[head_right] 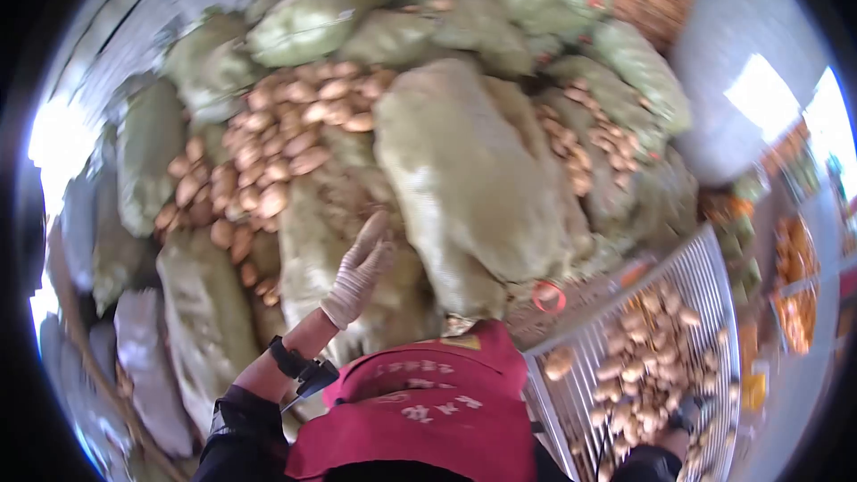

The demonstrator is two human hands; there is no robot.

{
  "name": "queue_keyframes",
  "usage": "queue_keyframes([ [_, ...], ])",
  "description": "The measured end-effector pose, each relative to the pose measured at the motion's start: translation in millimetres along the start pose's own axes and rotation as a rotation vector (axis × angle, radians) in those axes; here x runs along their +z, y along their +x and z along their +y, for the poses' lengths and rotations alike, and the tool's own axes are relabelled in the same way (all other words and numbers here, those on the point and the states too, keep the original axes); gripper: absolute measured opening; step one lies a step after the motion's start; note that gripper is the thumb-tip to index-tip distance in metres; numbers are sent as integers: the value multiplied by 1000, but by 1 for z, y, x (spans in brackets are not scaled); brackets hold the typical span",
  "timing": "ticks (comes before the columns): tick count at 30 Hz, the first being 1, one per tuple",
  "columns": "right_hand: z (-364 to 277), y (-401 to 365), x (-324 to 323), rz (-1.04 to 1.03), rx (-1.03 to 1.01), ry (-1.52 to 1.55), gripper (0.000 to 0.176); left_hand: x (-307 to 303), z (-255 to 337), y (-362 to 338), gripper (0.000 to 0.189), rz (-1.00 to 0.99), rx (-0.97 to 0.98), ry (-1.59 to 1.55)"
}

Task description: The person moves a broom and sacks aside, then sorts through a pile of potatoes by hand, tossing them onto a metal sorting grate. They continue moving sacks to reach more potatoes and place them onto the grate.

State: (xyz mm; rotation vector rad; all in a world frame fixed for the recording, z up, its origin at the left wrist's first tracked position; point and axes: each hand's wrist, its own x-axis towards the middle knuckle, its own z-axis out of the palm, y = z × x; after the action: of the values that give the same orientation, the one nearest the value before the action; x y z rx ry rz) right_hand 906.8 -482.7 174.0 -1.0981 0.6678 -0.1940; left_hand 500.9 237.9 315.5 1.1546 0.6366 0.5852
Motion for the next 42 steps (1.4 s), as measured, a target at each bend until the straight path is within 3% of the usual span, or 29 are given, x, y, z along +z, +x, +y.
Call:
queue_keyframes([
  [2,2,6,65,-17,-7,-82,41,-97,-26,-25,62,380,181,24],
  [6,71,-49,256,-434,35,-221,39,-259,-23,-97,59,843,534,1173],
  [8,130,-176,361,-806,68,-338,38,-277,39,-127,67,1023,45,1468],
  [9,155,-254,398,-1004,72,-415,38,-302,53,-140,71,1026,-114,1716],
  [10,173,-334,434,-1166,169,-625,29,-323,62,-149,70,1096,-214,1775],
  [11,189,-437,439,-1380,-150,-694,28,-340,64,-158,68,1146,-338,1737],
  [12,218,-483,449,-1790,-254,-812,33,-354,62,-165,67,1189,-463,1692],
  [13,226,-569,445,-1901,-2,-865,34,-360,60,-170,67,1212,-486,1653],
  [15,274,-666,425,-2506,-887,-744,59,-361,59,-168,63,1194,-387,1682],
  [16,293,-711,416,-2590,-1275,-886,81,-361,57,-168,63,1212,-434,1634],
  [18,332,-791,388,-2794,-1318,-1010,93,-364,57,-168,60,1279,-273,1624],
  [21,415,-861,360,-2944,-1454,-776,102,-371,54,-169,61,1280,-287,1652],
  [23,444,-897,346,-2738,-1658,-1210,110,-375,52,-168,61,1291,-305,1640],
  [26,493,-893,350,-2844,-1748,-981,108,-381,49,-169,61,1304,-330,1625],
  [27,483,-897,356,-2821,-1608,-1271,102,-381,47,-168,61,1308,-313,1626],
  [28,486,-895,361,-2845,-1631,-1260,102,-382,47,-167,61,1331,-331,1608],
  [30,486,-889,362,-2798,-1860,-1185,93,-381,48,-168,61,1316,-314,1637],
  [31,483,-891,362,-2753,-1889,-1159,80,-381,48,-168,61,1317,-306,1628],
  [34,505,-893,364,-2675,-1900,-985,65,-380,49,-168,61,1318,-327,1646],
  [35,508,-888,367,-2682,-1831,-866,54,-381,49,-168,61,1316,-323,1658],
  [36,501,-890,373,-2677,-1830,-870,54,-381,49,-169,61,1313,-319,1659],
  [38,477,-894,392,-2797,-1430,-942,46,-380,50,-167,60,1323,-332,1646],
  [39,473,-890,399,-2817,-1064,-742,39,-379,50,-167,60,1319,-346,1640],
  [40,468,-887,410,-2790,-1007,-538,35,-378,50,-167,60,1316,-336,1638],
  [42,444,-881,428,-2698,-1331,-716,35,-378,52,-167,60,1303,-364,1665],
])
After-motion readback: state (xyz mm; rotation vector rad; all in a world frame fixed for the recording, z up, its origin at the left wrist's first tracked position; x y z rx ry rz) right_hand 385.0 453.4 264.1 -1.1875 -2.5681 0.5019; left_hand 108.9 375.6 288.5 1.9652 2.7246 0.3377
